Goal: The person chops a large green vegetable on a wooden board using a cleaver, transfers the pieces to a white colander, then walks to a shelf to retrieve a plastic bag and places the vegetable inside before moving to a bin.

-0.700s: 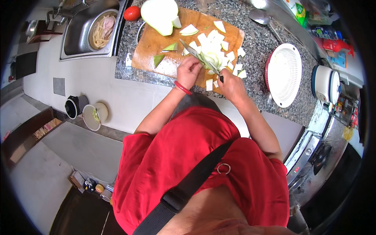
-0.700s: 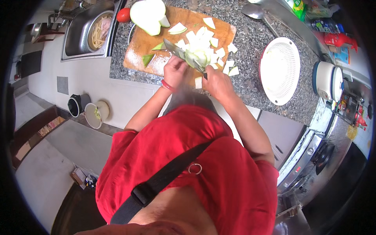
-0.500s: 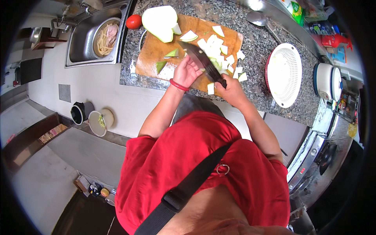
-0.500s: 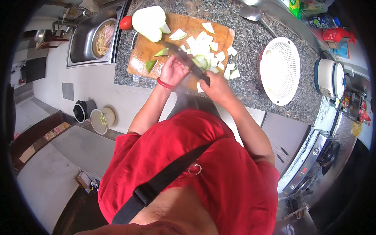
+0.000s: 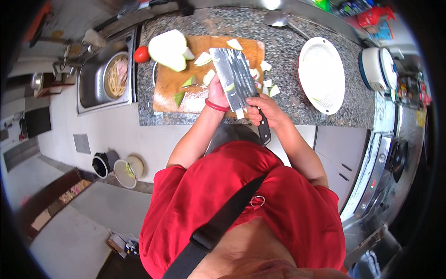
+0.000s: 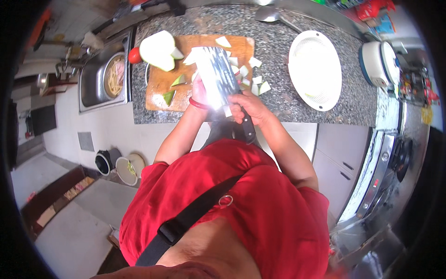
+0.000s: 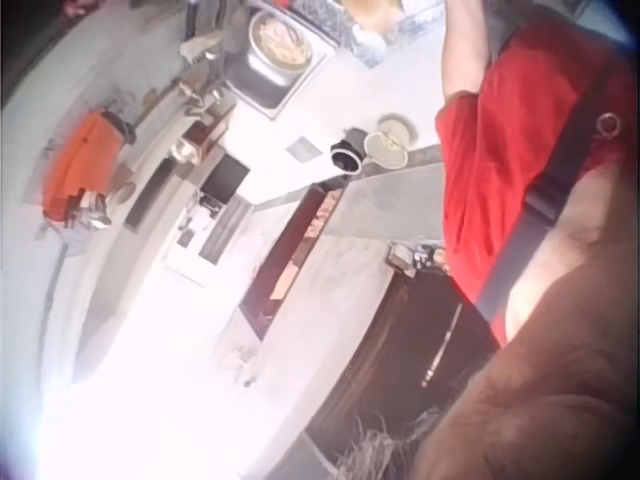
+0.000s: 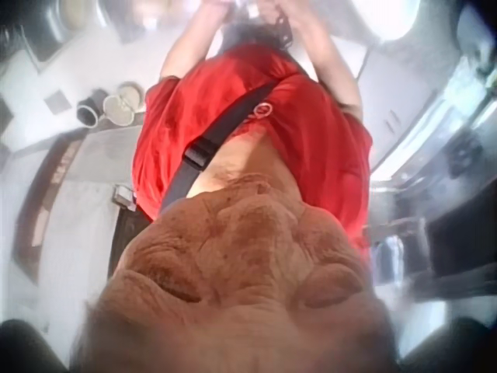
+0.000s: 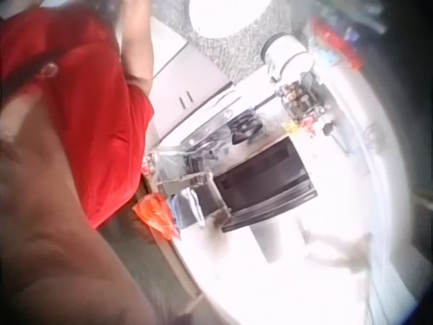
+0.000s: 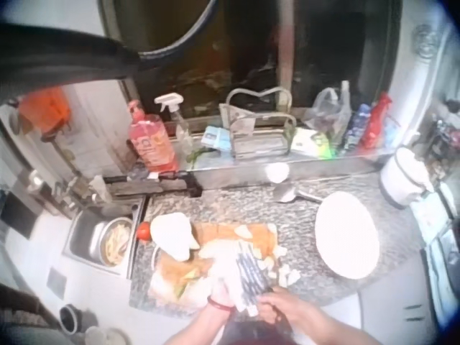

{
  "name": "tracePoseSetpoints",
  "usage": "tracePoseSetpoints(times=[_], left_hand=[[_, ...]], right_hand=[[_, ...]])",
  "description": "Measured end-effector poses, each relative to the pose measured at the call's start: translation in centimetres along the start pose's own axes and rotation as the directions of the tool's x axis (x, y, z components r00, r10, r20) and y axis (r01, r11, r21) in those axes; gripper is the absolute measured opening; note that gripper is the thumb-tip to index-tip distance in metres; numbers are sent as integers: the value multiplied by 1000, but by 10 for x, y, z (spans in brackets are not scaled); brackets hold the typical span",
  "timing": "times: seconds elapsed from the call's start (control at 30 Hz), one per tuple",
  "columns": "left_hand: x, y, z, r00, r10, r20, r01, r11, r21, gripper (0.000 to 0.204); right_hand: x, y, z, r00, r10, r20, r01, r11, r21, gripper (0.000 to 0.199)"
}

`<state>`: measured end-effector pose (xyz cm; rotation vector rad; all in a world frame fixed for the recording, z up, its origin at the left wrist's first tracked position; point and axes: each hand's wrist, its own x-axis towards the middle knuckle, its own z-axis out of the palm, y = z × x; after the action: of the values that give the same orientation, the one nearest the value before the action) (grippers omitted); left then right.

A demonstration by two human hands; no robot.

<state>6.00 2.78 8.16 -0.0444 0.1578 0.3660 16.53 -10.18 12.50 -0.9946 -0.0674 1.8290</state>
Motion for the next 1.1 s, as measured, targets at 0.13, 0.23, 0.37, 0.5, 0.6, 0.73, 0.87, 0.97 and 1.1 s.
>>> tracePoseSetpoints(times=[0.13,0.23,0.37,0.5,0.6,0.73,0.87,0.97,1.1], left_hand=[[29,-22,18,986,-138,89,137,990,25,52],[48,-53,30,986,-169,16,168,985,48,50],[88,-91,40,972,-230,41,230,973,6,47],[119,-119,41,954,-298,27,296,953,66,50],[137,-136,46,948,-319,-8,319,943,98,48],[157,-154,48,960,-272,-65,274,961,38,37],[177,-168,41,968,-199,-151,212,974,76,30],[190,-172,35,960,-185,-209,204,976,78,31],[197,-168,36,966,-210,-151,205,978,-43,28]], right_hand=[[-22,-5,-12,996,-79,-39,84,987,134,14],[-48,-8,-28,980,-174,-96,187,972,143,17],[-75,-23,-54,951,-267,-158,290,945,148,22],[-95,-36,-83,937,-309,-163,334,930,154,29],[-105,-44,-104,918,-357,-173,388,900,201,25],[-114,-58,-130,898,-379,-222,430,860,275,23],[-120,-69,-145,895,-353,-274,429,850,306,25],[-120,-75,-157,883,-373,-286,456,827,329,24],[-129,-84,-179,853,-398,-339,511,768,386,24]])
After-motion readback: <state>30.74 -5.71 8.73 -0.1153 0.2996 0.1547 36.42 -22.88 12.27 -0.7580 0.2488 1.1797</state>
